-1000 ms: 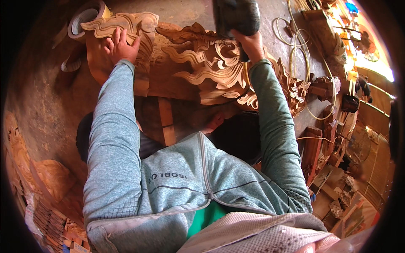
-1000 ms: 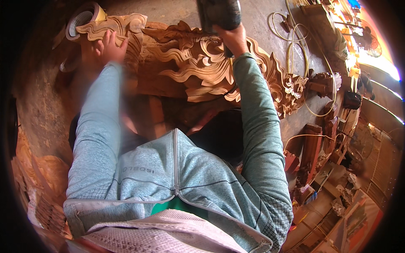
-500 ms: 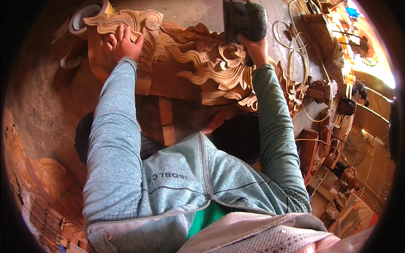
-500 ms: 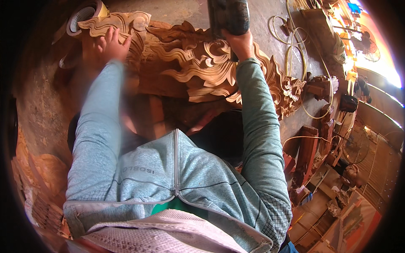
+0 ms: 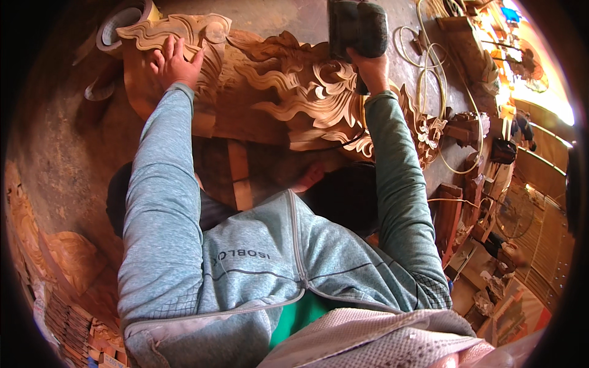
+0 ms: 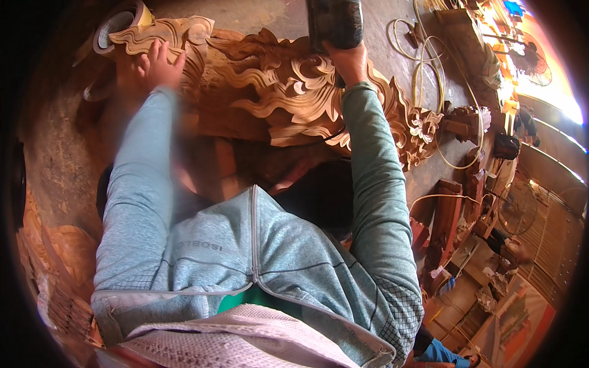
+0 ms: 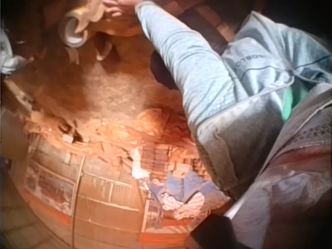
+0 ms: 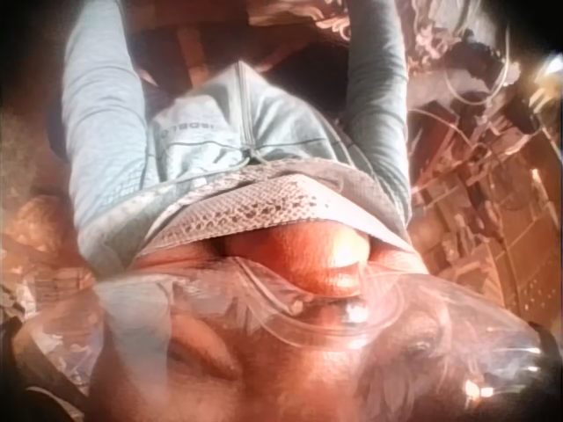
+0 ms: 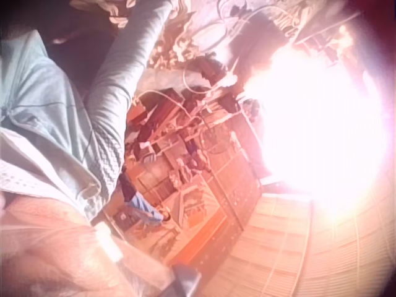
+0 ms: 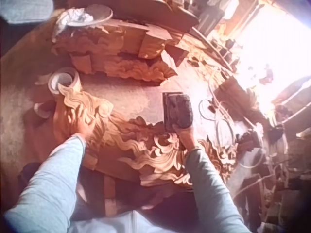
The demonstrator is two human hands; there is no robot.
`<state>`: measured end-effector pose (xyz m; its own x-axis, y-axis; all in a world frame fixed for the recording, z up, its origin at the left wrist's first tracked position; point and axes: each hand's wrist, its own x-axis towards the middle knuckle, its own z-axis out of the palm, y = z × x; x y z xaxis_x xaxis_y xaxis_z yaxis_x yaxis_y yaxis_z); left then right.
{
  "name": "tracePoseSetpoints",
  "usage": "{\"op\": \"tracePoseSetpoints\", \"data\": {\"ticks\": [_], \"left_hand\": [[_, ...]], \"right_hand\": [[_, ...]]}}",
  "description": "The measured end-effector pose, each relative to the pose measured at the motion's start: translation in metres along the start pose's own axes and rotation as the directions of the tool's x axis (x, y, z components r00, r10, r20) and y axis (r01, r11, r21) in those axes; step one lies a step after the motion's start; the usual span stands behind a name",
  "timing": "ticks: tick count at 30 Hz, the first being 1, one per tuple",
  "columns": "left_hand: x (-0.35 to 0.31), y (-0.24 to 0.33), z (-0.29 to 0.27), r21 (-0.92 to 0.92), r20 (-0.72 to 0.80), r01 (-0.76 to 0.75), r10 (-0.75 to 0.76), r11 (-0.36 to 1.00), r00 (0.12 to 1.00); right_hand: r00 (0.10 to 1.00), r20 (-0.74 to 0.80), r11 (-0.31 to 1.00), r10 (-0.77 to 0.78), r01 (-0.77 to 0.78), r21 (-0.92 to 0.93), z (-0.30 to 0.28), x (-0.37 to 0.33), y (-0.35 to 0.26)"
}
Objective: The person applies glue to a carved wooden panel and uses a hammer to tap and secure the pieces into place. The person works on a large ornate wooden panel, repeatedly applying adhesive and hammering sections to assemble the carving.
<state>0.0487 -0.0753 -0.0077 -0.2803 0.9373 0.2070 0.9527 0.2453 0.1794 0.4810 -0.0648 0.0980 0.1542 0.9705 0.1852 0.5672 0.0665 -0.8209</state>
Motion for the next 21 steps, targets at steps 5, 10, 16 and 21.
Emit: {"op": "tracePoseSetpoints", "data": {"ticks": [5,10,16,21], "left_hand": [[0.0,0.0,0.003,0.016,0.021,0.025,-0.025,1.0,0.999],[0.001,0.001,0.003,-0.022,0.03,0.024,-0.023,0.999,0.999],[0.001,0.004,0.001,-0.036,0.041,0.026,-0.024,0.999,0.999],[0.001,0.003,0.0,0.034,0.069,0.041,-0.043,0.999,0.997]], "right_hand": [[0.974,-0.036,0.972,0.223,-0.225,-0.07,-0.005,-0.004,-0.011],[0.937,-0.004,0.937,0.35,-0.35,-0.006,-0.02,-0.012,-0.025],[0.933,0.01,0.933,0.359,-0.359,0.002,-0.025,-0.015,-0.022],[0.947,0.005,0.944,0.322,-0.321,-0.081,-0.012,-0.002,-0.023]]}}
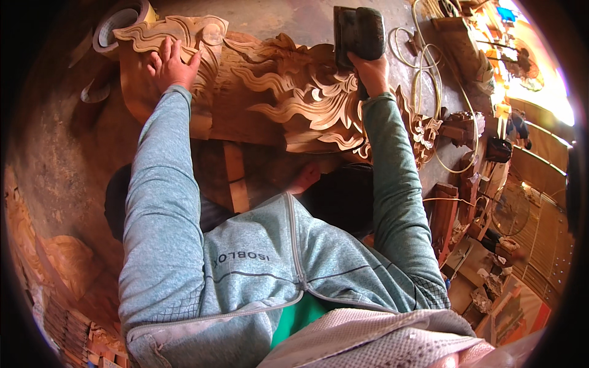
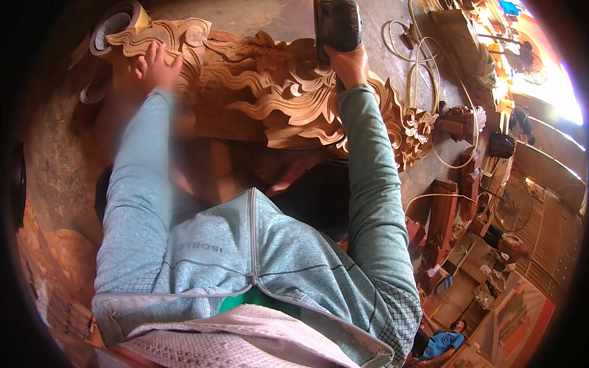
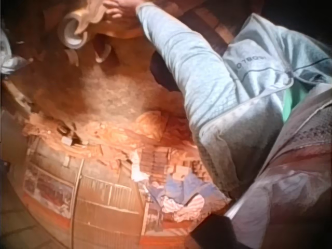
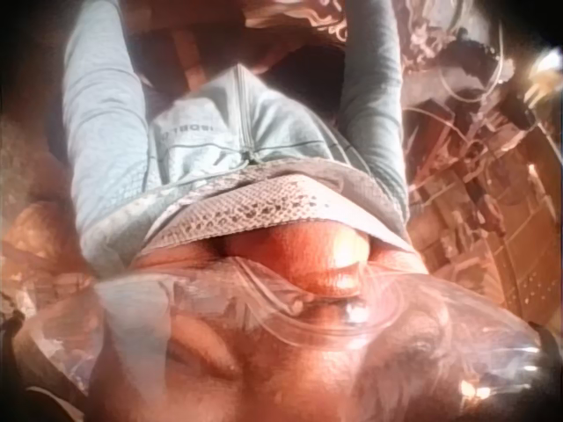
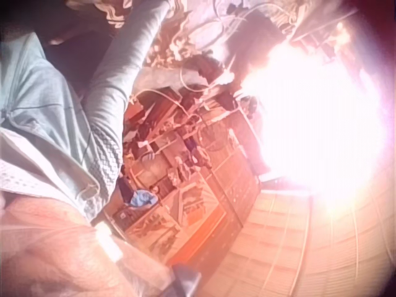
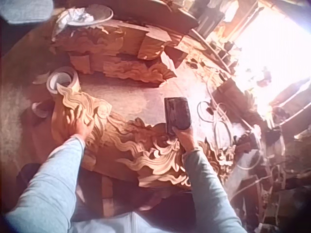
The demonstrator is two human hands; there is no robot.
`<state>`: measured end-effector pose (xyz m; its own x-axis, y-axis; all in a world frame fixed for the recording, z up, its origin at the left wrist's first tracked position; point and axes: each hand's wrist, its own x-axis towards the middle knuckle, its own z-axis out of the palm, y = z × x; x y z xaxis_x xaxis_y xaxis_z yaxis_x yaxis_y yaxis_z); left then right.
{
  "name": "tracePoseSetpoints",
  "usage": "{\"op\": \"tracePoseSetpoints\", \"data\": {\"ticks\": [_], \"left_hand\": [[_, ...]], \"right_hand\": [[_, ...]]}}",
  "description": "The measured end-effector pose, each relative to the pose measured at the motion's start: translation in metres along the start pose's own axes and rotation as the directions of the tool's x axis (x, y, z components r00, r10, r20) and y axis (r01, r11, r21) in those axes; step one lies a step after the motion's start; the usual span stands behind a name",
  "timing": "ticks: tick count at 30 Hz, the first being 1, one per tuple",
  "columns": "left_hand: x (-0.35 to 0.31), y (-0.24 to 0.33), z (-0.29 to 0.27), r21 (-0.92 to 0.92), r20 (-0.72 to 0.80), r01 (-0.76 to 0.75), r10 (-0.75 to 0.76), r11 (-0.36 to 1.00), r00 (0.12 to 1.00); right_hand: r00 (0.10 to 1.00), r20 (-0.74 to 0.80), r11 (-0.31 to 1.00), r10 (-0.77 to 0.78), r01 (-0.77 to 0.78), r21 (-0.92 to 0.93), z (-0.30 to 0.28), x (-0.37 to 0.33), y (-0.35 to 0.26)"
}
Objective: The person applies glue to a carved wooden panel and uses a hammer to tap and secure the pieces into place. The person works on a large ornate wooden panel, repeatedly applying adhesive and hammering sections to assemble the carving.
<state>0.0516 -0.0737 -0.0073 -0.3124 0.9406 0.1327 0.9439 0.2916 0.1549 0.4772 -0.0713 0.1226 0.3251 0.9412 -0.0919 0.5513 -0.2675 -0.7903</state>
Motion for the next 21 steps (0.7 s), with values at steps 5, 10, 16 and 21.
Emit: {"op": "tracePoseSetpoints", "data": {"ticks": [5,10,16,21], "left_hand": [[-0.001,-0.002,0.0,-0.001,-0.026,-0.014,0.014,1.0,1.0],[-0.002,-0.004,0.003,-0.023,-0.07,-0.039,0.037,0.999,0.997],[-0.001,-0.003,0.004,-0.021,-0.076,-0.05,0.048,0.999,0.996],[-0.003,-0.003,0.001,-0.01,-0.079,-0.037,0.036,0.999,0.996]], "right_hand": [[0.995,0.048,0.978,-0.083,0.072,0.198,0.004,0.005,0.011],[0.972,0.141,0.948,-0.189,0.143,0.285,0.015,-0.003,-0.001],[0.954,0.116,0.953,-0.275,0.254,0.166,0.025,-0.005,0.006],[0.974,0.006,0.947,-0.225,0.217,0.237,0.015,-0.001,0.006]]}}
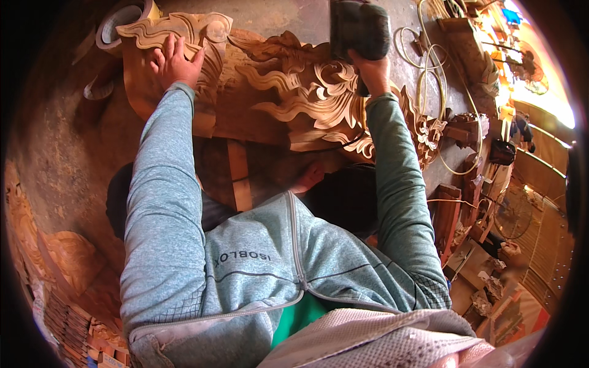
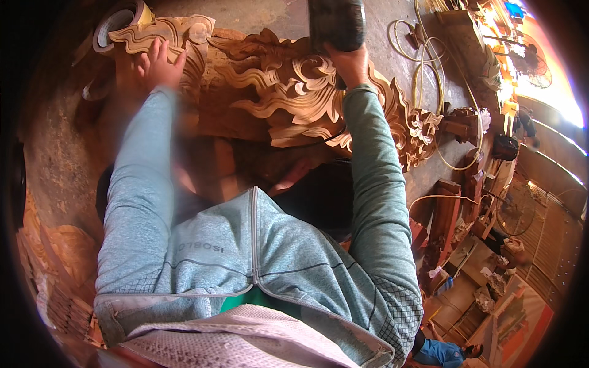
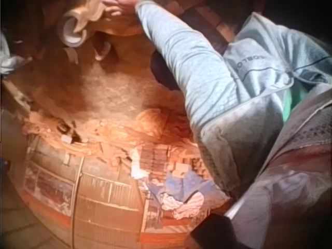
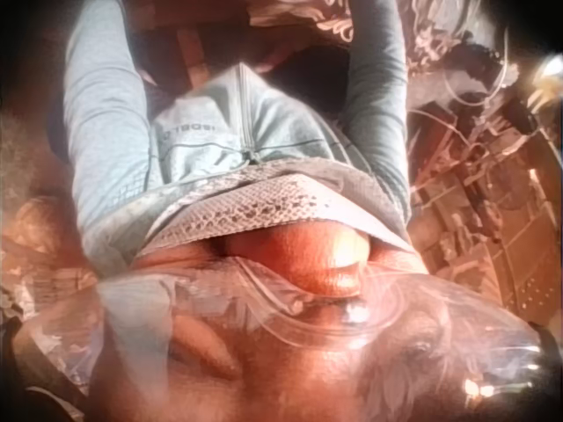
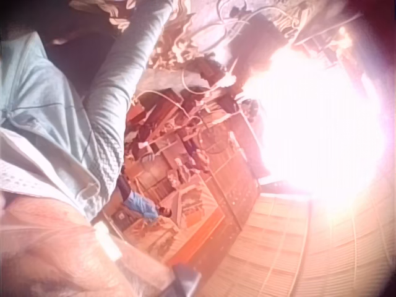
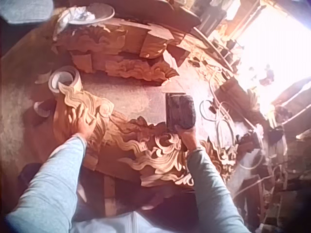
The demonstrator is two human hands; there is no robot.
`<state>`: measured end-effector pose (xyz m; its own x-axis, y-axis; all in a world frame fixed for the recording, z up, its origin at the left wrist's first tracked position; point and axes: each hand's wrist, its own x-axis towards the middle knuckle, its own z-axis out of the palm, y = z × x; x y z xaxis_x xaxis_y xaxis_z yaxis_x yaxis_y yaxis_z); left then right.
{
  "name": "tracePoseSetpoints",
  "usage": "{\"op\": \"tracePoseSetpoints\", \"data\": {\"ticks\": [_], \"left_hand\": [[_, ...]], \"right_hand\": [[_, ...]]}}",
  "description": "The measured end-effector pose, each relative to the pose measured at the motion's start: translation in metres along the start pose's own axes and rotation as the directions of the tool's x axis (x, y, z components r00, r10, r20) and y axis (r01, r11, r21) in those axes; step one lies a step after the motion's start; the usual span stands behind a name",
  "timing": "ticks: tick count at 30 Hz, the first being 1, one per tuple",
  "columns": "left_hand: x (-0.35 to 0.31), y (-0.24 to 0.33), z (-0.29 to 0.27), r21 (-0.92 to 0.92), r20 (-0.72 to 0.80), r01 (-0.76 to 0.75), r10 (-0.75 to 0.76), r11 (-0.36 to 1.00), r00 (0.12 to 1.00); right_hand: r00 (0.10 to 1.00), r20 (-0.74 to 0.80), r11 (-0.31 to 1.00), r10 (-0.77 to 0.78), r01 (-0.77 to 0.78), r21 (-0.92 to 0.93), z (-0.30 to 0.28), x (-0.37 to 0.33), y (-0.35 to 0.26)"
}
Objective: The person applies glue to a carved wooden panel and uses a hammer to tap and secure the pieces into place. The person works on a large ornate wooden panel, repeatedly applying adhesive and hammering sections to assemble the carving.
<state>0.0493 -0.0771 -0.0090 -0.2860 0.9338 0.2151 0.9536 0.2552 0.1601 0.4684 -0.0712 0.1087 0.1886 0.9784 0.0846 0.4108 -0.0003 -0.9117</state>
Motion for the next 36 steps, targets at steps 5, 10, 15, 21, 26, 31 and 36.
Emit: {"op": "tracePoseSetpoints", "data": {"ticks": [5,10,15,21,26,31,36], "left_hand": [[0.001,0.005,-0.001,0.02,0.028,0.014,-0.015,1.0,1.0],[0.001,0.002,-0.001,0.001,0.043,0.021,-0.021,1.0,0.999],[0.001,0.002,0.0,0.004,0.044,0.019,-0.019,1.0,0.999],[0.003,0.003,0.0,0.017,0.053,0.016,-0.017,1.0,0.998],[0.001,0.004,-0.001,0.009,0.036,0.012,-0.012,1.0,0.999],[-0.001,0.0,0.0,0.016,0.037,-0.009,0.008,1.0,0.999],[0.0,0.0,0.0,0.047,0.043,-0.033,0.031,0.998,0.999]], "right_hand": [[0.985,-0.025,0.975,0.17,-0.171,-0.142,-0.023,0.008,0.018],[0.976,-0.054,0.958,0.212,-0.218,-0.188,-0.022,0.002,0.005],[0.953,-0.018,0.948,0.302,-0.302,-0.098,-0.03,-0.007,-0.004],[0.972,-0.057,0.938,0.229,-0.236,-0.255,-0.014,0.005,-0.002],[0.997,0.062,0.998,0.051,-0.053,0.036,-0.016,0.003,0.005],[0.973,0.227,0.998,0.045,-0.052,0.025,0.002,-0.002,-0.006],[0.97,0.241,0.998,0.042,-0.027,-0.063,0.026,-0.008,-0.006]]}}
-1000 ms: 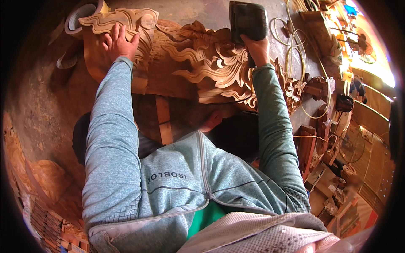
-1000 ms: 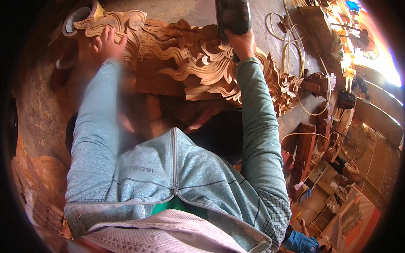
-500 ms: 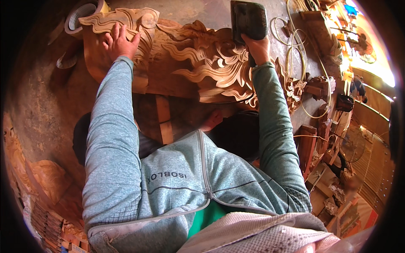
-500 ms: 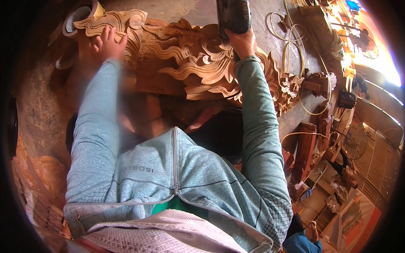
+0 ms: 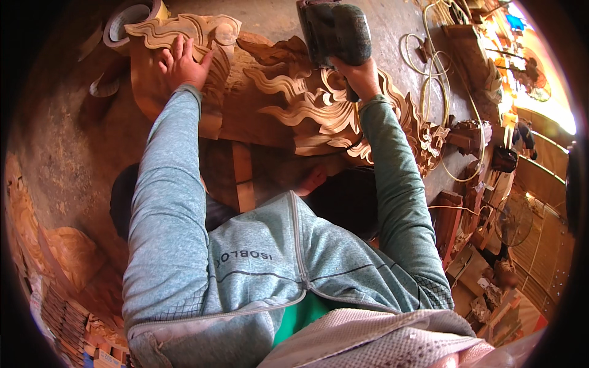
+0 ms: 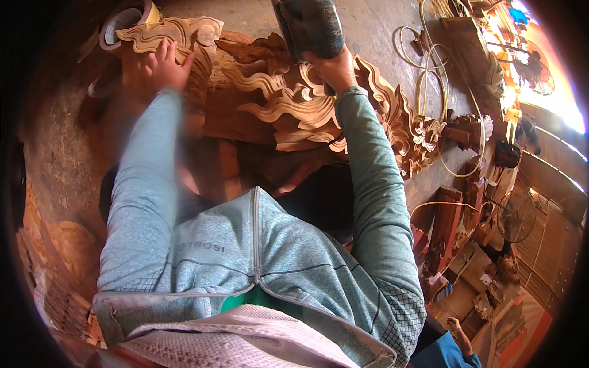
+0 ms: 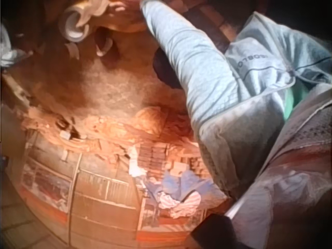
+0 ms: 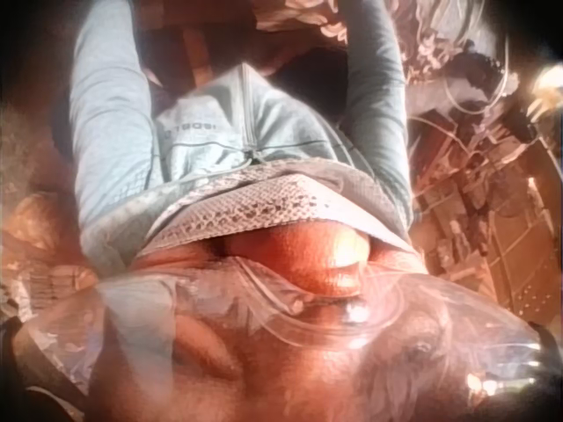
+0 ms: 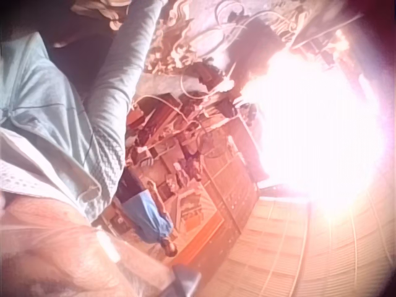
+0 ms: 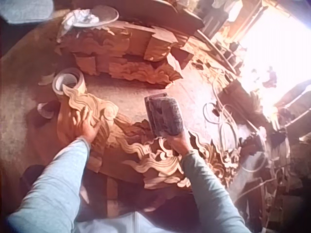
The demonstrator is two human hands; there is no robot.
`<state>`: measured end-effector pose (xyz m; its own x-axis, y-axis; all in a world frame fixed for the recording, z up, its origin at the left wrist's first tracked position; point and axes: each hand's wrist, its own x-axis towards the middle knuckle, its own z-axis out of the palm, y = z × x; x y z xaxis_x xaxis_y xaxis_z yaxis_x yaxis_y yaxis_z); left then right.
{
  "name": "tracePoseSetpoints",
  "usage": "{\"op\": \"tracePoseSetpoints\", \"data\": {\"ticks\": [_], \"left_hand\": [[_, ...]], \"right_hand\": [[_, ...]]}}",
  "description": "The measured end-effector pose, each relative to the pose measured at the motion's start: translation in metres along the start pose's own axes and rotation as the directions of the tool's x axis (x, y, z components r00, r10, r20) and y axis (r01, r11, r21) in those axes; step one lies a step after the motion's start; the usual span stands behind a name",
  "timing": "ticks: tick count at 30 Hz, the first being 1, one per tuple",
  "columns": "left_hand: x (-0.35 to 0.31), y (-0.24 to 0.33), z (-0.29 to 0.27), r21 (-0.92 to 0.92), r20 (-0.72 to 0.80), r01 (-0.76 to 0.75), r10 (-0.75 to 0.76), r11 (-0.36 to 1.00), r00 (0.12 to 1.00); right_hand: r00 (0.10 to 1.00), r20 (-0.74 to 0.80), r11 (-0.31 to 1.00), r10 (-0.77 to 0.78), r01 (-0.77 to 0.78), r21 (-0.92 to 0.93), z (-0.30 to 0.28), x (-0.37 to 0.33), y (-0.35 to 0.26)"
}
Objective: The person applies glue to a carved wooden panel and uses a hammer to tap and secure the pieces into place. The person works on a large ornate wooden panel, repeatedly applying adhesive and hammering sections to assemble the carving.
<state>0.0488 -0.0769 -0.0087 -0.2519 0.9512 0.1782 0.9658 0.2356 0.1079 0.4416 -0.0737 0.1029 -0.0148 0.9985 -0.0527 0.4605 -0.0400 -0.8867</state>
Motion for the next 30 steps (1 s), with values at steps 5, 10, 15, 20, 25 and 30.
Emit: {"op": "tracePoseSetpoints", "data": {"ticks": [5,10,15,20,25,30], "left_hand": [[0.0,0.0,-0.006,0.029,0.023,0.008,-0.009,1.0,1.0],[-0.001,0.002,-0.008,-0.066,0.012,0.009,-0.009,0.998,1.0],[-0.001,0.006,-0.011,-0.074,0.014,0.019,-0.018,0.997,1.0],[-0.002,0.004,-0.006,-0.049,0.016,0.017,-0.017,0.999,1.0],[0.0,0.002,-0.003,-0.041,-0.004,0.016,-0.016,0.999,1.0],[0.0,-0.003,-0.004,-0.061,-0.018,0.015,-0.016,0.998,1.0]], "right_hand": [[0.989,-0.149,0.999,-0.022,0.026,0.025,0.032,-0.009,-0.026],[0.989,-0.15,1.0,0.006,-0.004,0.016,0.029,-0.012,-0.022],[0.99,-0.124,0.998,-0.066,0.068,0.016,0.004,-0.002,-0.006],[0.994,-0.107,1.0,-0.007,0.01,0.024,0.017,-0.008,-0.01],[0.977,-0.196,0.996,-0.085,0.081,-0.026,0.042,-0.009,-0.031],[0.991,-0.132,0.997,-0.035,0.026,-0.072,0.029,-0.004,-0.016]]}}
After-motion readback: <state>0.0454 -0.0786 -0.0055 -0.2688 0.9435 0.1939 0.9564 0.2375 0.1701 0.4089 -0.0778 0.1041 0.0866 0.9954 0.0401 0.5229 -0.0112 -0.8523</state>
